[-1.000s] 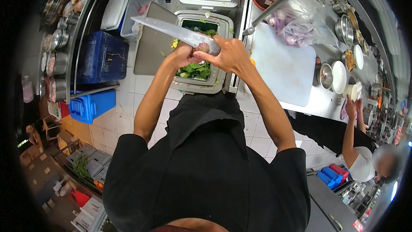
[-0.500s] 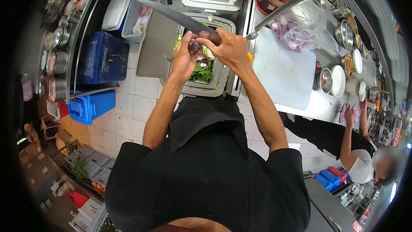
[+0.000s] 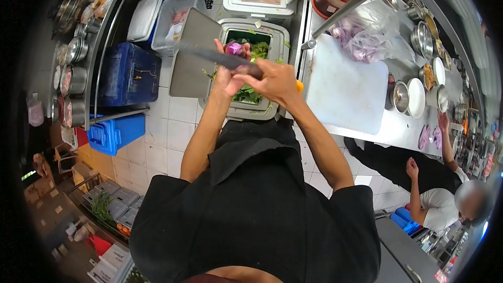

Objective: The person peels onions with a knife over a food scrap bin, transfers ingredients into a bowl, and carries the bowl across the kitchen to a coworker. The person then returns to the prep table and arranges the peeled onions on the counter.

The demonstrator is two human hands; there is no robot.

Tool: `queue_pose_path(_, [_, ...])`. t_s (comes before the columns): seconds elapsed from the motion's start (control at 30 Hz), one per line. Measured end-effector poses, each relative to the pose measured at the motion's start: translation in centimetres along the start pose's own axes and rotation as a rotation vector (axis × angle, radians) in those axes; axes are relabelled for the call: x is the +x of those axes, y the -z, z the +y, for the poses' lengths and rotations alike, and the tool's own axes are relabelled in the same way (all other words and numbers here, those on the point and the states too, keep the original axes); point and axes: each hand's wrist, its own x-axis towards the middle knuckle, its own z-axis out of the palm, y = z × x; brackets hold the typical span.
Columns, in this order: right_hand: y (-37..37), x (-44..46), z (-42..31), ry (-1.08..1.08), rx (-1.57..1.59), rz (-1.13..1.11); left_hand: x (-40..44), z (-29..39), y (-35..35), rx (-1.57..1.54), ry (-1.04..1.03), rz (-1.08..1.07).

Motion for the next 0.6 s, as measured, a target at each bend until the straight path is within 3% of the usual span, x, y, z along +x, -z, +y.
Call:
queue_pose_path(0.03, [0.4,0.3,0.3,0.006,0.003,-0.003,0.0,-0.2,0.1,-0.015,-0.12,0.053])
queue_pose_path(0.1, [0.9,0.9,1.2,-0.225,0.066,0.078,0.1,1.4,1.4,0.0,-0.02,0.003])
queue_pose_path(0.17, [1.5,1.3,2.4,-0.279,0.007,0.053,0.7,1.8,2.7,0.12,0.024,0.041])
queue_pose_path(0.33, [-1.1,1.3,7.1,-0.568,0.188,-0.041,-0.8,3.0,1.8,0.299,-0.117,0.045])
queue_pose_path(0.4, [-1.4,1.6,7.6,-0.683,0.247,-0.07,-1.9,3.9,1.0,1.333,-0.557,0.142])
queue_pose_path(0.43, [-1.4,2.0,7.2,-0.655,0.158,-0.055,-2.1,4.5,0.6,1.332,-0.558,0.142])
queue_pose_path(0.5, [-1.3,2.7,6.0,-0.627,0.074,-0.041,-2.7,5.4,0.2,1.823,-1.034,-0.168])
queue_pose_path(0.6, [-1.4,3.6,4.1,-0.627,0.145,-0.061,-2.9,6.0,-0.1,1.779,-1.001,-0.241])
